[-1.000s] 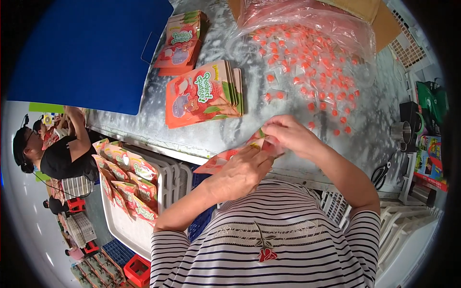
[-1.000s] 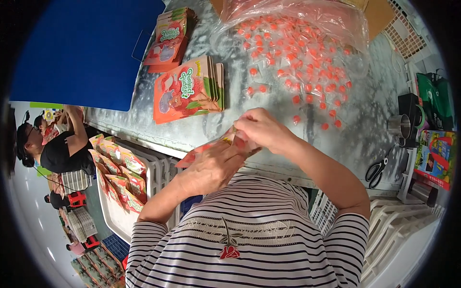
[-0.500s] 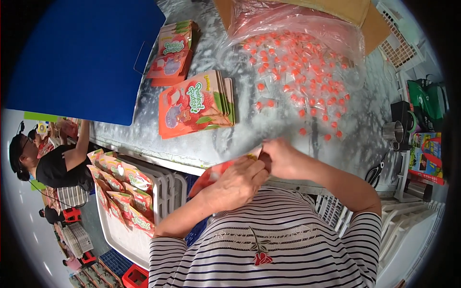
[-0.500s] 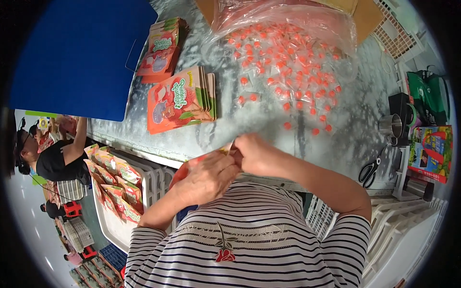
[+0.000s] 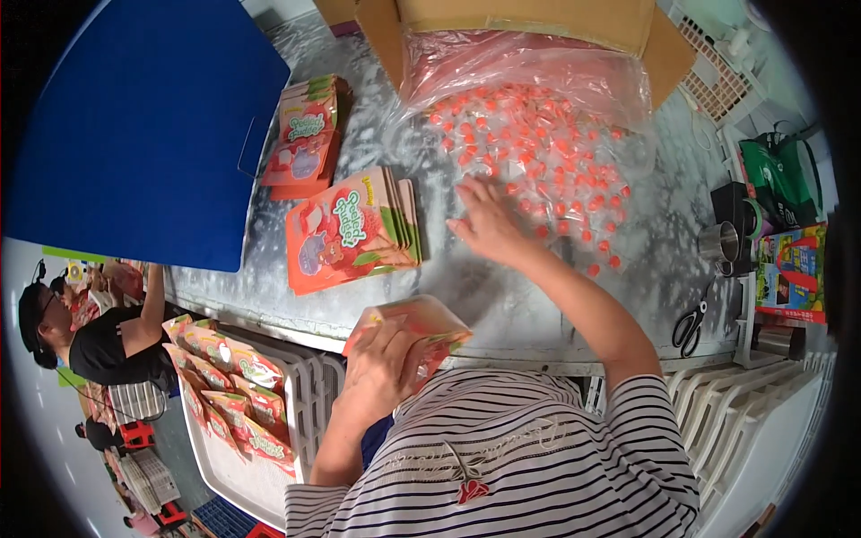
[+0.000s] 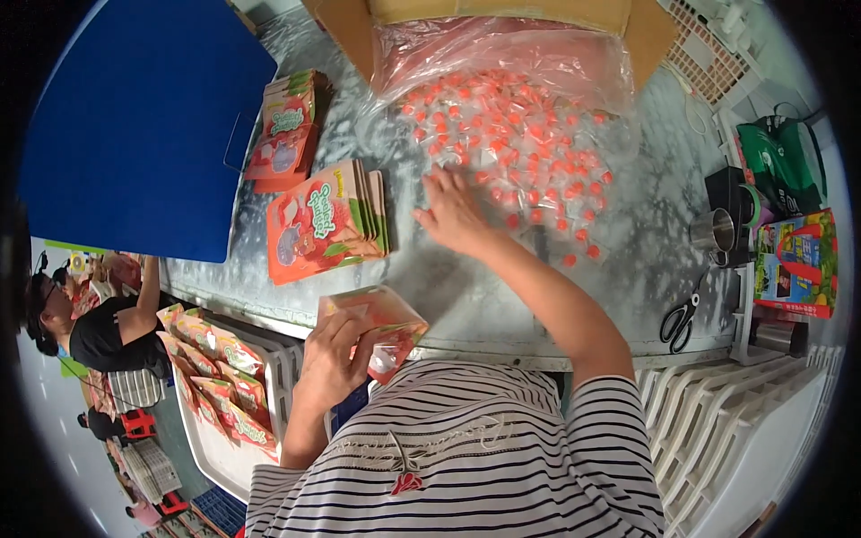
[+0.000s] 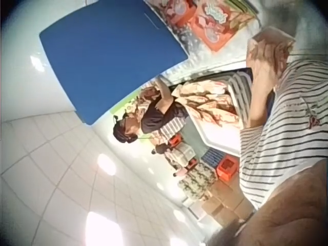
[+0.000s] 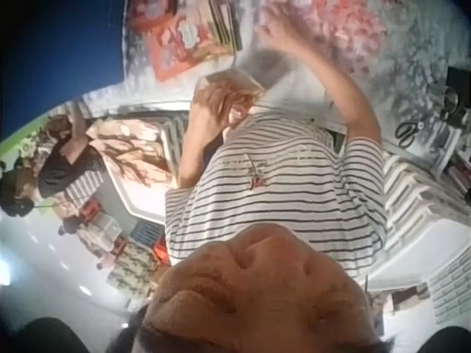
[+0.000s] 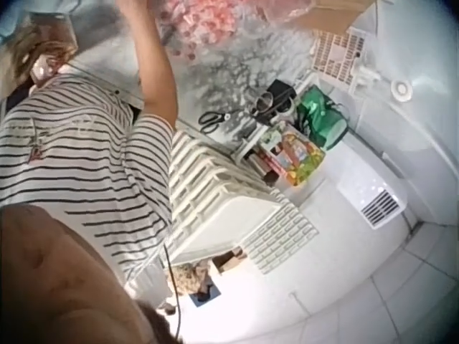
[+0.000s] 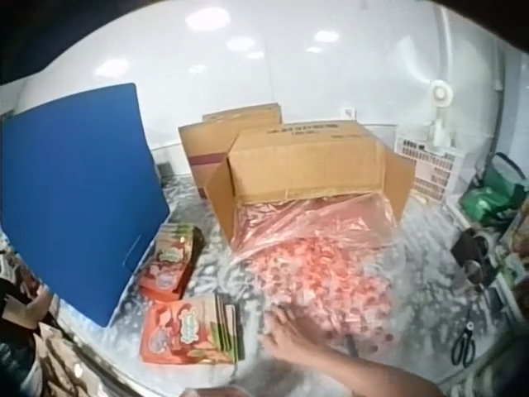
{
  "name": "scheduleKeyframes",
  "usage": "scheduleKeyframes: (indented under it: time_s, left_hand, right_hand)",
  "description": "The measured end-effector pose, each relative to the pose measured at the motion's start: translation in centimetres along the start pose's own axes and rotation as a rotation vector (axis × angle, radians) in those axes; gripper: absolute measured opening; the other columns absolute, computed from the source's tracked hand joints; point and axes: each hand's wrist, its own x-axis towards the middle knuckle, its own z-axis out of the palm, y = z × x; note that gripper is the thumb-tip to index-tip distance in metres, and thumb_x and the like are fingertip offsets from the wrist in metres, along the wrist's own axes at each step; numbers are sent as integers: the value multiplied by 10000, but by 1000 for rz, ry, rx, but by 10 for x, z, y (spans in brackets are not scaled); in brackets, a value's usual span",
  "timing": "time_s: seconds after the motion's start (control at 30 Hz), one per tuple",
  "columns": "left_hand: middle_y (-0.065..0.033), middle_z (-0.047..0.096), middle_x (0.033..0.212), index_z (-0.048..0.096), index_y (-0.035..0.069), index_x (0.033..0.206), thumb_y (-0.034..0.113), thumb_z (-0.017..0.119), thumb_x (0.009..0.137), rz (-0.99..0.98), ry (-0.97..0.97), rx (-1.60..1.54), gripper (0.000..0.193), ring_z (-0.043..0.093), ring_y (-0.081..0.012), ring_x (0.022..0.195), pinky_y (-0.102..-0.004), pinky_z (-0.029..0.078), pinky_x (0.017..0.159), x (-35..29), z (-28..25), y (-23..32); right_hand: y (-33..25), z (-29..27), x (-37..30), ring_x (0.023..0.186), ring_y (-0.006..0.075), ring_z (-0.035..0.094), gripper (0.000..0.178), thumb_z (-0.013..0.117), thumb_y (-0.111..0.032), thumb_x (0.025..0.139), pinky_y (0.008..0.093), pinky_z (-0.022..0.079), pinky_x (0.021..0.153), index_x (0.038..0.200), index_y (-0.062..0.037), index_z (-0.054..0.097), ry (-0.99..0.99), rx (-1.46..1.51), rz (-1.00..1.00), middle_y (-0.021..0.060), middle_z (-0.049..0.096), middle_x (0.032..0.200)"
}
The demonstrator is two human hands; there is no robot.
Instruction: Filling and preparing product bags with individual gummy candies at a factory workstation.
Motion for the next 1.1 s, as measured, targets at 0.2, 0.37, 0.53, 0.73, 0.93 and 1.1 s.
scheduleKeyframes:
  time_s: [0.2,0.37,0.53,0.73,0.93,1.1]
  left_hand:
    - [-124,602,830,645,21,899,25,682,772,-84,8,-55,132,605,-307,719,-392,494,654,-13,5,-7]
    - [-120,610,831,645,21,897,-13,678,764,-65,1,-29,142,610,-312,720,-389,491,654,-6,10,-5]
    - [-130,615,850,640,14,875,-44,684,743,-89,-18,-24,150,619,-313,754,-377,490,681,-4,13,-3]
    - [-120,605,820,647,23,927,42,683,788,-49,38,-64,145,607,-319,685,-400,495,623,-13,19,-7]
    - [-130,610,827,648,16,935,37,691,784,-56,40,-89,158,612,-325,687,-400,502,614,-13,15,-7]
    - [-132,617,839,646,16,939,36,694,782,-28,60,-79,166,617,-324,695,-401,504,620,-13,18,-9]
  right_hand:
    - [-2,34,-61,1404,372,221,614,595,-155,855,457,175,1172,1379,59,358,-100,-179,-184,220,270,1488]
    - [-18,-9,-93,1396,385,228,559,587,-149,858,509,196,1150,1358,28,410,-187,83,-49,202,275,1492]
    - [17,-30,-65,1379,445,203,533,571,-235,905,510,197,1137,1311,78,425,56,-162,152,260,251,1479]
    - [-5,-10,-82,1386,445,192,554,540,-239,931,515,209,1129,1354,76,370,-82,-49,119,280,234,1478]
    - [10,-28,-116,1396,404,232,555,501,-162,940,462,267,1123,1410,47,294,82,116,195,254,208,1499]
    - [51,-50,-106,1379,397,255,599,584,-261,910,483,274,1115,1392,18,363,76,254,175,232,311,1460]
